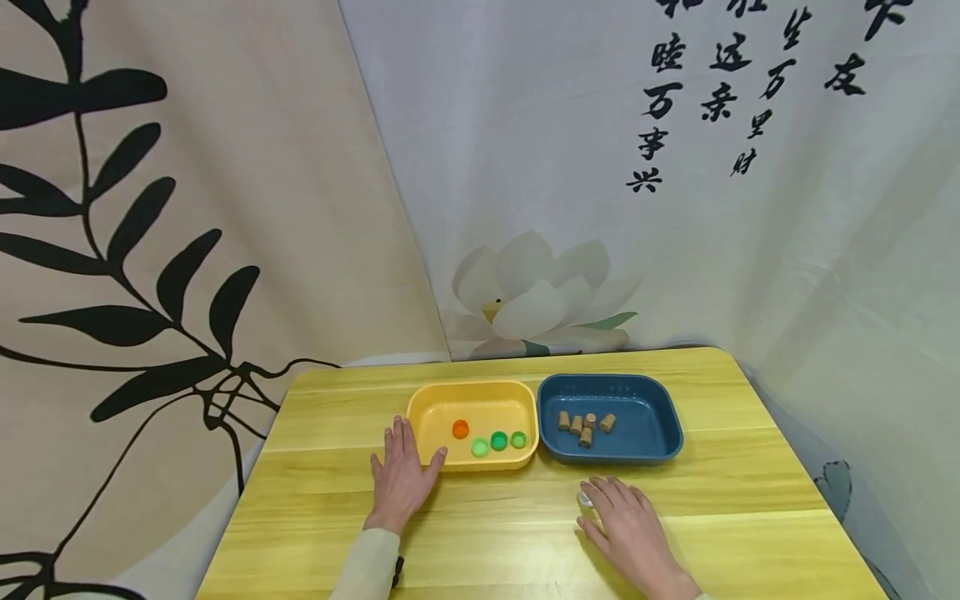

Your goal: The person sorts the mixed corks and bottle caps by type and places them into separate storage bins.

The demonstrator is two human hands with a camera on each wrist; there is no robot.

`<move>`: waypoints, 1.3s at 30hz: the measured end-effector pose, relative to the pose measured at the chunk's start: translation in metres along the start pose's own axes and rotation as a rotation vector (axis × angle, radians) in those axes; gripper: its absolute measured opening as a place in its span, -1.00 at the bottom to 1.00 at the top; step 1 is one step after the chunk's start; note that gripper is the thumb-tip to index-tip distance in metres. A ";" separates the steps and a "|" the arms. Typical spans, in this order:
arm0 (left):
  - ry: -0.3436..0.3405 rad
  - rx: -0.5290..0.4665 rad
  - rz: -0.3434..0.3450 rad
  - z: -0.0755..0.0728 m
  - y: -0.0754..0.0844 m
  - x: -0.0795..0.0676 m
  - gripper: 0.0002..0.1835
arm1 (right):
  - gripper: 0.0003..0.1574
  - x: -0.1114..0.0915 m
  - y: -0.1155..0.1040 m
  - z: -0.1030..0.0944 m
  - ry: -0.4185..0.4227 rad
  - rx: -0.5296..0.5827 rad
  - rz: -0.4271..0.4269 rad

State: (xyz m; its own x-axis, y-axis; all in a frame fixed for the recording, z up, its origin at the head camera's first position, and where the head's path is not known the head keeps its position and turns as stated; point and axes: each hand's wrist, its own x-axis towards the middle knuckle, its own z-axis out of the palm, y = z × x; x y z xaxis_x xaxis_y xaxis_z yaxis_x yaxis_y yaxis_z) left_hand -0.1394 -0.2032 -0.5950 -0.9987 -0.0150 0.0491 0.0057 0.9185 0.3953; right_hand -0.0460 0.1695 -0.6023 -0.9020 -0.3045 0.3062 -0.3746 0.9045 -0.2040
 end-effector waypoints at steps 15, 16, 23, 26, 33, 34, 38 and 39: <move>-0.010 -0.006 -0.007 0.000 -0.002 -0.001 0.11 | -0.31 0.010 0.004 0.015 -0.058 -0.109 0.082; -0.010 -0.008 -0.006 0.000 -0.002 -0.001 0.11 | -0.37 0.010 0.004 0.015 -0.048 -0.106 0.075; -0.011 -0.008 -0.004 0.002 -0.002 0.000 0.11 | -0.58 0.011 0.002 0.015 0.061 -0.073 0.008; -0.013 -0.010 -0.004 0.002 -0.003 0.000 0.11 | -0.55 0.010 0.001 0.014 0.102 -0.071 -0.014; -0.017 -0.014 -0.007 0.003 -0.003 0.000 0.10 | -0.48 0.013 -0.005 0.006 0.124 -0.042 -0.047; -0.017 -0.014 -0.008 0.003 -0.003 0.000 0.10 | -0.47 0.014 -0.007 0.003 0.117 -0.034 -0.045; -0.015 -0.018 -0.011 0.004 -0.003 -0.001 0.10 | -0.45 0.020 -0.016 -0.004 0.123 0.002 -0.049; -0.013 -0.014 -0.010 0.004 -0.003 0.000 0.10 | -0.44 0.022 -0.017 -0.005 0.134 0.016 -0.053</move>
State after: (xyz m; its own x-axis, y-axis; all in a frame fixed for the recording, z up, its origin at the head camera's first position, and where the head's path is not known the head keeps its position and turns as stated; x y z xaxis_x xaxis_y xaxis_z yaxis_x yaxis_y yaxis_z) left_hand -0.1391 -0.2037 -0.6001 -0.9993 -0.0191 0.0330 -0.0040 0.9128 0.4085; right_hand -0.0584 0.1487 -0.5871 -0.8446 -0.3079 0.4380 -0.4251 0.8829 -0.1992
